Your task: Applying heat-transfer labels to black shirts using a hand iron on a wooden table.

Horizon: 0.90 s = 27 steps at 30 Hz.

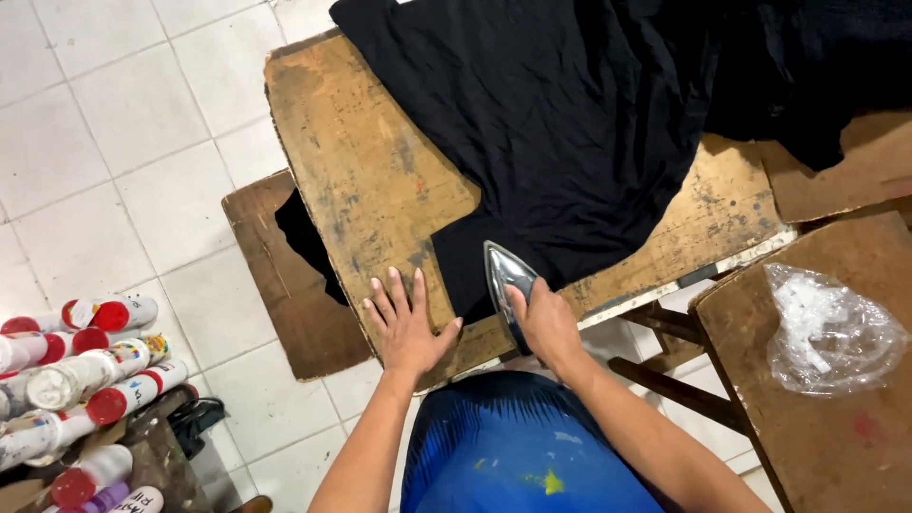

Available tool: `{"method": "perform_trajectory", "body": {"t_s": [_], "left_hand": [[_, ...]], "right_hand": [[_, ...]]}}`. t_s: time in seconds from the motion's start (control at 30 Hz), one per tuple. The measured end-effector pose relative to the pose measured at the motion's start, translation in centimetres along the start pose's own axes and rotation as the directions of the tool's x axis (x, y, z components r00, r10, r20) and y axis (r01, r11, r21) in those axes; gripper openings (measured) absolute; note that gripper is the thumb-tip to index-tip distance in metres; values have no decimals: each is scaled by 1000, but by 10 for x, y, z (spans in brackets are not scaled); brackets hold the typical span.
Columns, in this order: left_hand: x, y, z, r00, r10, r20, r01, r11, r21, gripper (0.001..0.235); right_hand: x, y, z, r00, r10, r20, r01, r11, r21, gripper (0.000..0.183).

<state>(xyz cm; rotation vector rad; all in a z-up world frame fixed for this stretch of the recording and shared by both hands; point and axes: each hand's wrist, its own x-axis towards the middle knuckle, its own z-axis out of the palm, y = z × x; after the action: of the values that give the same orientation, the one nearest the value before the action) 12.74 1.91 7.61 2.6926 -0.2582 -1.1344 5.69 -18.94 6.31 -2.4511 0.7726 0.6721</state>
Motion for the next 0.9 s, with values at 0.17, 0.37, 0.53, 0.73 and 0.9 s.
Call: {"method": "perform_trajectory", "body": {"t_s": [0.17, 0.37, 0.53, 0.73, 0.9], "left_hand": [[1, -1, -3, 1000, -4, 11, 4, 1000, -30, 107], [3, -4, 0, 1000, -5, 7, 5, 1000, -16, 106], [5, -6, 1, 1000, 7, 28, -7, 1000, 4, 107], [8, -6, 2, 1000, 3, 27, -3, 1000, -11, 105], [8, -6, 0, 999, 4, 38, -3, 1000, -31, 106]], "right_hand": [[-4, 1, -1, 1000, 20, -18, -20, 999, 34, 61], [0, -4, -8, 1000, -16, -13, 17, 1000, 24, 61], [6, -20, -16, 998, 29, -52, -25, 997, 79, 62], [14, -14, -14, 998, -1, -57, 5, 997, 80, 61], [11, 0, -5, 999, 7, -50, -3, 996, 91, 63]]}}
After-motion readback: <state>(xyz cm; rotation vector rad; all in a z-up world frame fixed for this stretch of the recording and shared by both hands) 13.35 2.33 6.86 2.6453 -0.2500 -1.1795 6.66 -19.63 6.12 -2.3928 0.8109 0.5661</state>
